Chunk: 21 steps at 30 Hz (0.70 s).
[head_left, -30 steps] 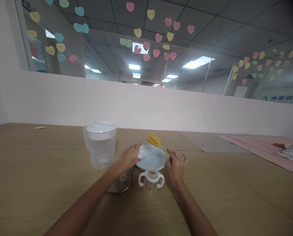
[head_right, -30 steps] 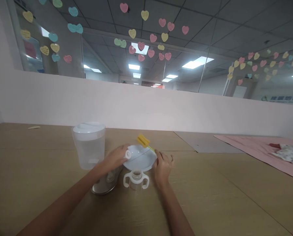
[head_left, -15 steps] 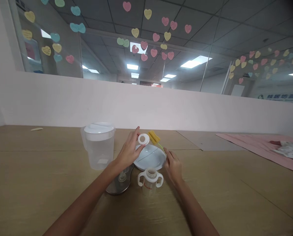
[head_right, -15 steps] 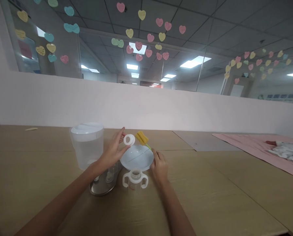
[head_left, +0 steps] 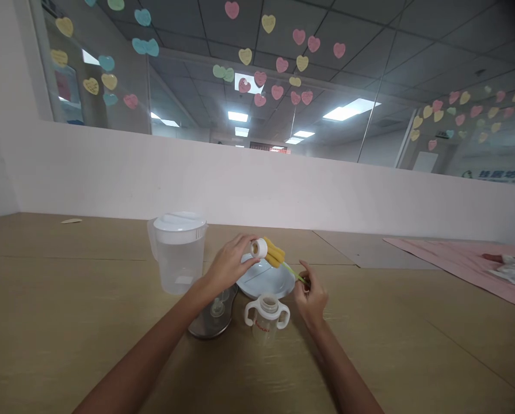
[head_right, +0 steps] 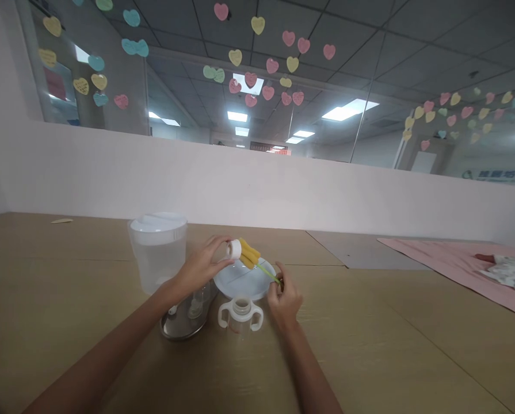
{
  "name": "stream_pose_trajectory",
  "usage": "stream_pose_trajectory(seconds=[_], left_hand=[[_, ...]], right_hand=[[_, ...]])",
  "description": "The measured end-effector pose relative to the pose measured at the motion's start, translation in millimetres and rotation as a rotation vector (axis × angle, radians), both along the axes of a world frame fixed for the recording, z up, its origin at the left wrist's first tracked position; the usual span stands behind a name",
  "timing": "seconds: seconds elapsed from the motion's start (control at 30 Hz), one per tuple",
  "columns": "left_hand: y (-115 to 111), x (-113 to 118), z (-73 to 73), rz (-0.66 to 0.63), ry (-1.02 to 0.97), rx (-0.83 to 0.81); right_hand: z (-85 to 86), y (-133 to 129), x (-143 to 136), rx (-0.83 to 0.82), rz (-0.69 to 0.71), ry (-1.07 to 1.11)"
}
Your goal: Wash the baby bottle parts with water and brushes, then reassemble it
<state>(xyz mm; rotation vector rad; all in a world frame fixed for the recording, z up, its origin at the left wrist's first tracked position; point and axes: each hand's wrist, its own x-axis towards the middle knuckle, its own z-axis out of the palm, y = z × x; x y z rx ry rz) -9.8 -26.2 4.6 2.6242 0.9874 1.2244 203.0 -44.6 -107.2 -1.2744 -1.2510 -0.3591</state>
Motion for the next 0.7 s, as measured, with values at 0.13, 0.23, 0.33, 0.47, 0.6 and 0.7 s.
stream_pose_trajectory(seconds=[0.13, 0.23, 0.33, 0.47, 0.6, 0.7], left_hand=[[0, 0, 0.8, -0.006, 0.003, 0.004], [0, 0, 0.6, 0.014, 0.014, -0.006], [0, 0, -0.2, 0.038, 0.023, -0.02], [-1, 0, -0.2, -0.002, 0.016, -0.029], [-8, -1, 5.2, -0.059, -0.01, -0.006], [-14, -1, 12.1, -0.066, 0.004, 0.008]], right_hand=[[0.8, 1, -2, -0.038, 0.114, 0.154], [1.3, 3, 0, -0.004, 0.179, 0.226], [1.8, 4, 3, 0.049, 0.154, 0.279], [-0.5, 5, 0, -0.114, 0.095, 0.048], [-2.0, 9, -5, -0.379, -0.048, -0.21], [0.9, 10, -3, -0.476, -0.174, -0.24]])
